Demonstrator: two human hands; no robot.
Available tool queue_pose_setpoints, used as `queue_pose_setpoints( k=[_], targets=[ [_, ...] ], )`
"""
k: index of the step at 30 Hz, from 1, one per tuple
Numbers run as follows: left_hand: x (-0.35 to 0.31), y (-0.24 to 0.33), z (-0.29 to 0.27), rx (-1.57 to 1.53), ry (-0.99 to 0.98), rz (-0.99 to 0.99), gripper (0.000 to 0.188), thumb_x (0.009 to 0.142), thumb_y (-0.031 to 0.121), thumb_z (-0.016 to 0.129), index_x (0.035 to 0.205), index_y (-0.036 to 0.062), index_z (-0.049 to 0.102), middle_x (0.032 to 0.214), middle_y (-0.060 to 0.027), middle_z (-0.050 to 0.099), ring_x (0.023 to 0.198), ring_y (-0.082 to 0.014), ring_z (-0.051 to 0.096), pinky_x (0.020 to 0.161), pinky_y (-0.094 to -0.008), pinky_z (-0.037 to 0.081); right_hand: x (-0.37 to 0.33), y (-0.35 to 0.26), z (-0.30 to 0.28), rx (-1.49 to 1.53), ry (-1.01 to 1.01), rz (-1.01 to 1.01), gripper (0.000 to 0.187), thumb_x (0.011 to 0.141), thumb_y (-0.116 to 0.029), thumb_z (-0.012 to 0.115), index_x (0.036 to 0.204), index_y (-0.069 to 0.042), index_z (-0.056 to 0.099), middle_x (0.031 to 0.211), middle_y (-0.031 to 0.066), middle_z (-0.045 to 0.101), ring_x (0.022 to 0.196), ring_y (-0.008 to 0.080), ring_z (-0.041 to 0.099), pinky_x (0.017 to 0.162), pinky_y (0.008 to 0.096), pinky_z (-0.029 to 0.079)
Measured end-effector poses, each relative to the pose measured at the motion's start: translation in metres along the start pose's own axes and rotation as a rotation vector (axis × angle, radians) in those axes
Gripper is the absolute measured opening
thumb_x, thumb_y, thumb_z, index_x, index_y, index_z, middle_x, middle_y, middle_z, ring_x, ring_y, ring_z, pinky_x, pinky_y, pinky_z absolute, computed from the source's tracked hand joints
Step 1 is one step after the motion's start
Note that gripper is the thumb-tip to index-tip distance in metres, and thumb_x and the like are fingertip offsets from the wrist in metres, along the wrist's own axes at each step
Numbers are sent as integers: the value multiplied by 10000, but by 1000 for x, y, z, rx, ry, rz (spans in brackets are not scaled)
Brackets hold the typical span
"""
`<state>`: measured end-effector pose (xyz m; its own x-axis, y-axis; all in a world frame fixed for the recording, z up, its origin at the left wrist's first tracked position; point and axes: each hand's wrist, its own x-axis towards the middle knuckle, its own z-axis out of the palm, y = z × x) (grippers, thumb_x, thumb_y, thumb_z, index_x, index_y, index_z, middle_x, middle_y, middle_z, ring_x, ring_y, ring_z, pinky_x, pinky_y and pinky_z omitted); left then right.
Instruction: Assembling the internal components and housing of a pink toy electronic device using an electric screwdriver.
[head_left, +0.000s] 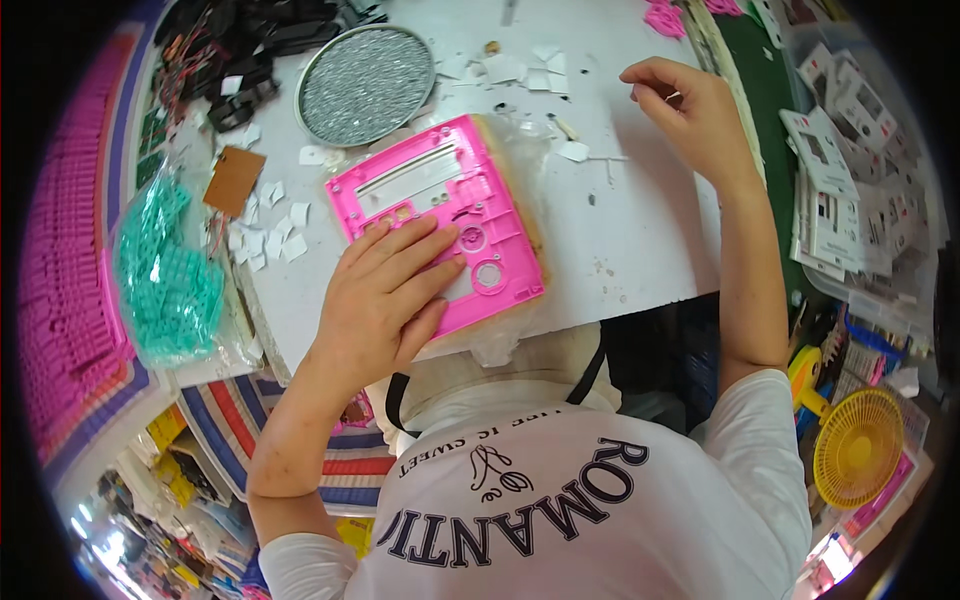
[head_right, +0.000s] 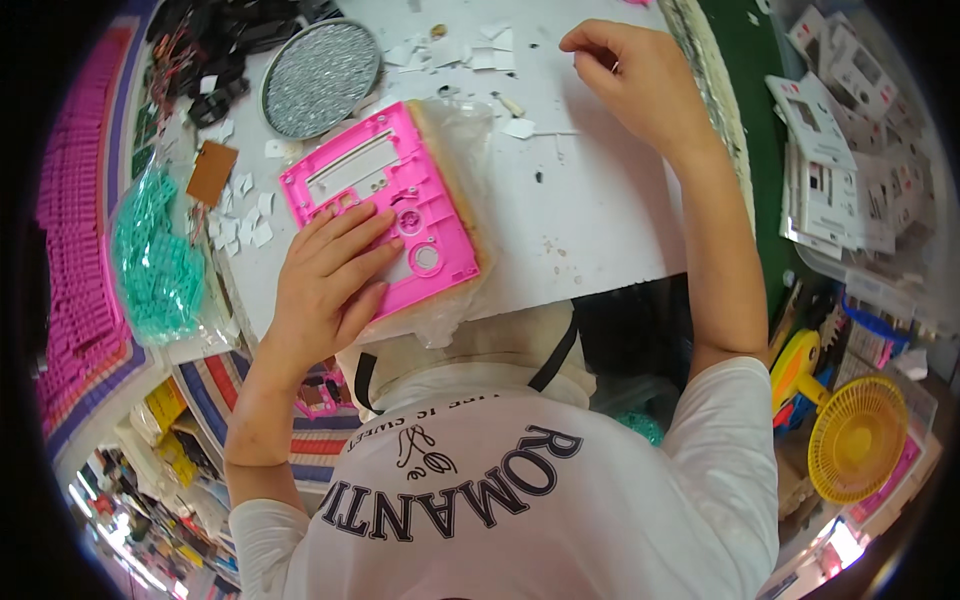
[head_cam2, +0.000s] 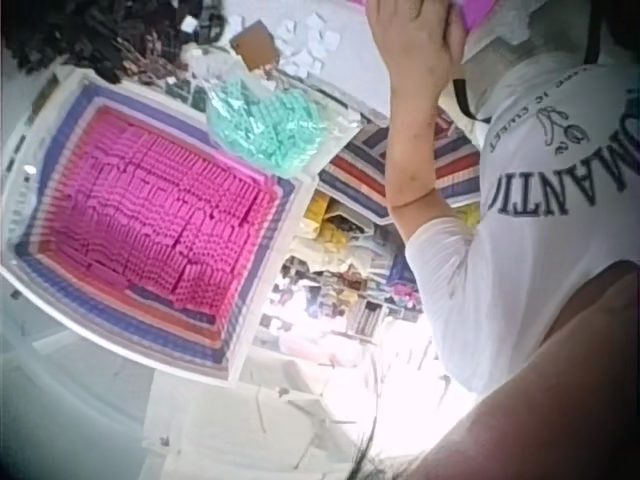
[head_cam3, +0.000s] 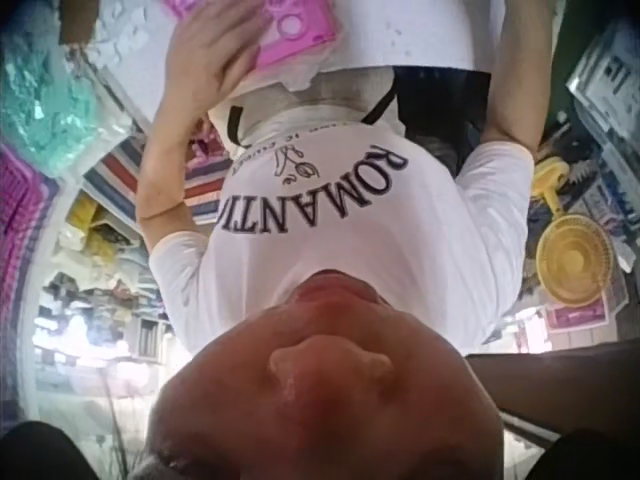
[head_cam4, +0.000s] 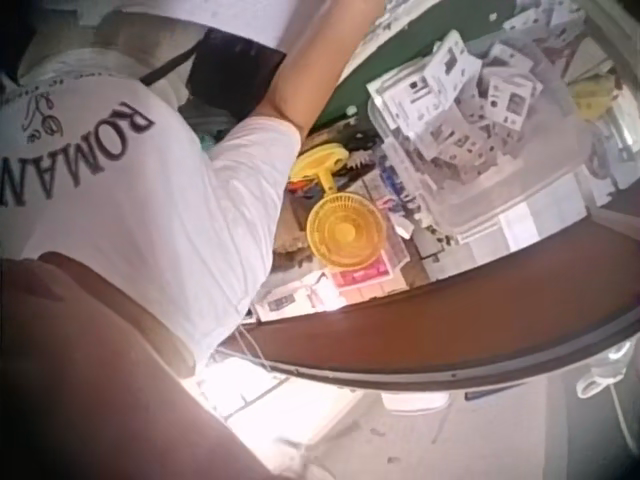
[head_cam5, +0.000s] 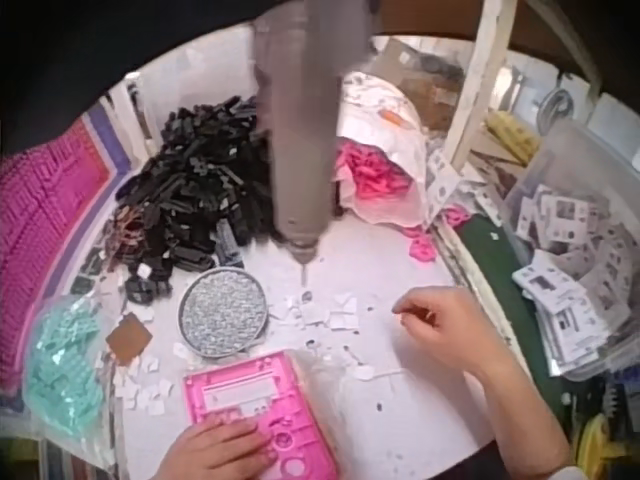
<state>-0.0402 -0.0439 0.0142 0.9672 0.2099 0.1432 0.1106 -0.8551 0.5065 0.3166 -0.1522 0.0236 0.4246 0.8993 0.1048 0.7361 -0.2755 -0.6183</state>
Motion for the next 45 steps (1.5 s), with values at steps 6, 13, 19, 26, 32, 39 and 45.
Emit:
queue_pose_setpoints(
  k=[6, 13, 19, 26, 32, 39, 45],
  targets=[
    [-2, 7, 5, 17, 23, -21, 376, 801, 114, 691, 1173, 59, 705, 1337, -130, 645, 1310, -341, 546, 1120, -491, 366, -129, -7, -7, 36, 164, -133, 167, 813, -10, 642, 947, -29, 739, 902, 116, 726, 812, 233, 689, 731, 341, 539],
    [1, 16, 11, 40, 62, -15, 352, 814, 84, 673, 1162, 49, 701, 1336, -127, 645, 1310, -341, 543, 1127, -494, 344, -200, 52, -66, -126, 434, 285, 155, 883, -83, 688, 1016, -33, 748, 875, 97, 711, 738, 232, 668, 674, 300, 519],
    [2, 14, 12, 43, 87, 16, 354, 802, 73, 673, 1154, 46, 698, 1333, -137, 640, 1301, -352, 540, 1110, -496, 365, -65, 107, -37, -545, 366, 65, 254, 942, -256, 628, 1125, -104, 718, 1003, 90, 630, 990, 298, 593, 824, 438, 517],
    [3, 11, 8, 77, 184, 27, 336, 774, 85, 720, 1107, 42, 700, 1240, -145, 668, 1224, -351, 578, 1042, -497, 427, -40, 110, -26, -500, 299, 11, 161, 879, -165, 693, 1009, -73, 673, 958, 111, 673, 910, 307, 665, 785, 396, 531],
    [-7, 50, 7, -278, 141, -349, 440, 763, 239, 798, 1141, 55, 671, 1124, -128, 660, 1107, -314, 604, 966, -514, 445, -87, -62, 23, 139, -75, -497, 278, 798, 28, 654, 1057, -41, 727, 993, 120, 702, 924, 300, 685, 790, 371, 547],
    [-6, 41, -3, 57, 57, -102, 728, 663, 530, 840, 1183, 69, 623, 1310, -137, 585, 1221, -321, 545, 1098, -576, 330, -79, -98, 46, 469, -183, -174, 202, 862, -21, 710, 1064, -24, 724, 926, 93, 703, 823, 217, 692, 750, 314, 559],
    [-1, 36, -1, 64, -93, 35, 583, 649, 430, 843, 1045, 75, 605, 1477, -123, 503, 1298, -334, 492, 1155, -618, 264, -63, -73, 45, 543, -81, -155, 149, 897, -4, 697, 1043, 14, 718, 952, 74, 705, 870, 130, 671, 783, 262, 544]
  ],
)
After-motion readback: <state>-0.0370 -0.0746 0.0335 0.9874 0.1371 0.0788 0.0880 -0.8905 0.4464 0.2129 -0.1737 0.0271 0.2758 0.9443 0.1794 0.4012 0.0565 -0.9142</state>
